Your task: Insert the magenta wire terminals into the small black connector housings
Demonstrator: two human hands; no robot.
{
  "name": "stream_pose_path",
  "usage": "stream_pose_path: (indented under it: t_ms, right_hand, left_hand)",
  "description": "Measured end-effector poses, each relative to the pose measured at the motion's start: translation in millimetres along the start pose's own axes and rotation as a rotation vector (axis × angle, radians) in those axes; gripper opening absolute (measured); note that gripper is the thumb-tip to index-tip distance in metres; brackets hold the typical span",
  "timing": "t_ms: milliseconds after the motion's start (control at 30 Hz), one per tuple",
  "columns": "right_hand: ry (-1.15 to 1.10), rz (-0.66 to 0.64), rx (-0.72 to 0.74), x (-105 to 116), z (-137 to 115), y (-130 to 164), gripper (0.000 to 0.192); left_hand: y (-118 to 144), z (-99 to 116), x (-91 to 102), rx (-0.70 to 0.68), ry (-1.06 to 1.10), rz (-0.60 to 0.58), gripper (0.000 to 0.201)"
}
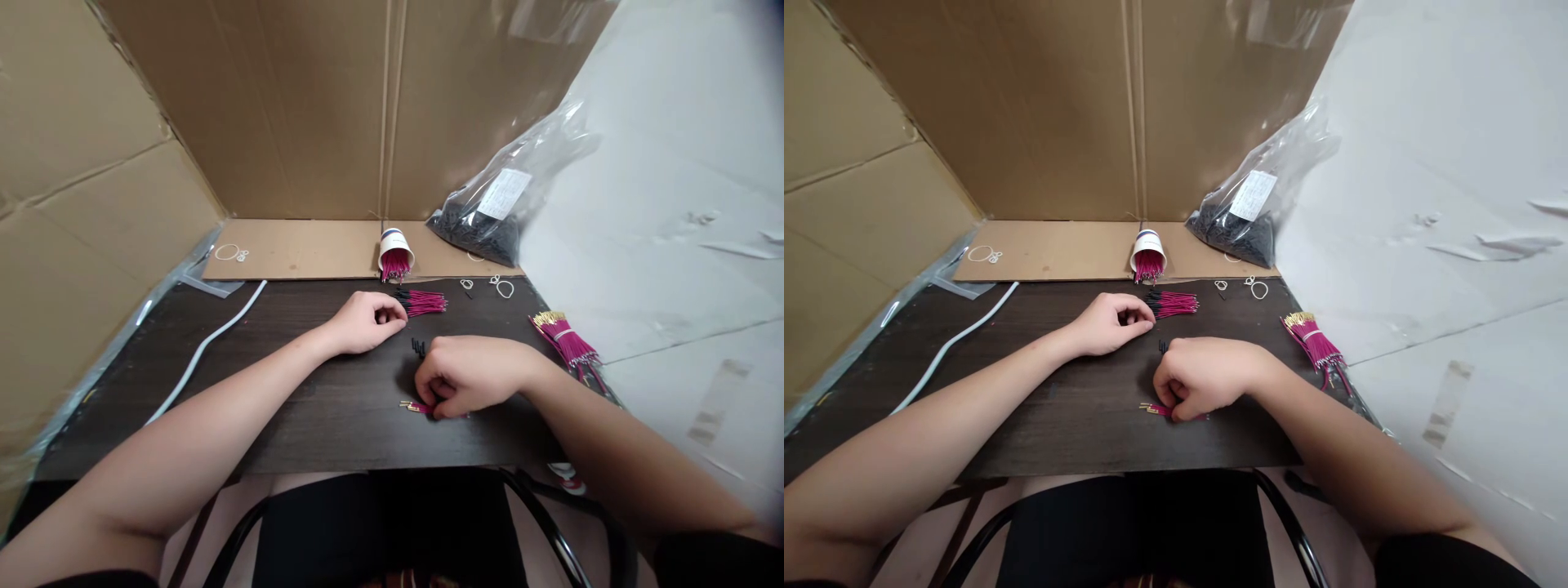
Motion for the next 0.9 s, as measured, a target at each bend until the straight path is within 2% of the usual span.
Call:
stream_pose_path:
  t_ms: [133, 233, 367, 500, 600, 733, 900]
  right_hand:
    - [0.022, 0.030, -0.028, 5, 5, 3, 0.007]
    - [0.047, 0.040, -0.109, 11, 15, 7, 0.009]
    - [0.077, 0.010, -0.295, 26, 45, 18, 0.008]
    - [0.067, 0.114, -0.429, 48, 78, 25, 0.007]
    - [0.025, 0.248, -0.409, 57, 88, 20, 0.012]
    - [0.064, 0.392, -0.290, 54, 82, 6, 0.012]
    - [0.079, 0.431, -0.198, 46, 74, -4, 0.011]
  left_hand:
    - [1, 1, 0.6, 0.003, -0.013, -0.007, 0.014]
    - [1, 2, 0.6, 0.005, -0.024, -0.017, 0.015]
    - [2, 1, 0.1, 0.003, -0.032, -0.029, 0.016]
    - [2, 0, 0.0, 0.004, -0.036, -0.040, 0.015]
    - [2, 1, 0.5, 0.002, -0.040, -0.040, 0.014]
    - [4, 3, 0.4, -0.019, -0.027, -0.044, 0.014]
    - [3, 8, 3.3, -0.148, -0.073, -0.020, 0.011]
Point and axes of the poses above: each hand's wrist, its own y-axis away from the middle knuckle, its own x-axis out of the back of the hand, z = x × y, the point moved 6 cm from there along -y, towards the middle knuckle, and after that the axes turned 13 degrees about z, right-handed, at the moved point
